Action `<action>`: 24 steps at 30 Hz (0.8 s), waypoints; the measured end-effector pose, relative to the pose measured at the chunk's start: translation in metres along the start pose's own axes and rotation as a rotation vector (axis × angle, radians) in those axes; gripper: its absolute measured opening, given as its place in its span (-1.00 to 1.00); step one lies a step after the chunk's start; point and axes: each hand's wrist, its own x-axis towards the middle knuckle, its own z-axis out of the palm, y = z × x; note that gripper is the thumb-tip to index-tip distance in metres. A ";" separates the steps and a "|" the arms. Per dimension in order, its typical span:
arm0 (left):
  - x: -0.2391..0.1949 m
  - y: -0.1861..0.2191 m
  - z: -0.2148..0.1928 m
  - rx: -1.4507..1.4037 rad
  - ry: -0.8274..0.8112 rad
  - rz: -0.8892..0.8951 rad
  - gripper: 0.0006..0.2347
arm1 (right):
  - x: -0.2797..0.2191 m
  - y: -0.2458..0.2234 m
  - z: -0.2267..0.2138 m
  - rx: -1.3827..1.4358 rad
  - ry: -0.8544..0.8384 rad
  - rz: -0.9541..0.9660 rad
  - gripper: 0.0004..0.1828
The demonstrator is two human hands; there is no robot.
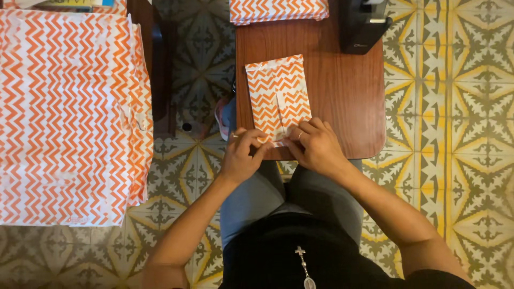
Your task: The person wraps several books one by one using orange-and-white chevron-patterned paper and a tape dispenser. They fold the paper around each book, crease the edges, and secure the folds with tape, stacking the finished wrapped books on a small table.
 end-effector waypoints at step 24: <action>-0.033 0.053 0.015 0.405 -0.175 0.331 -0.51 | -0.002 0.012 0.002 -0.204 -0.234 0.045 -0.61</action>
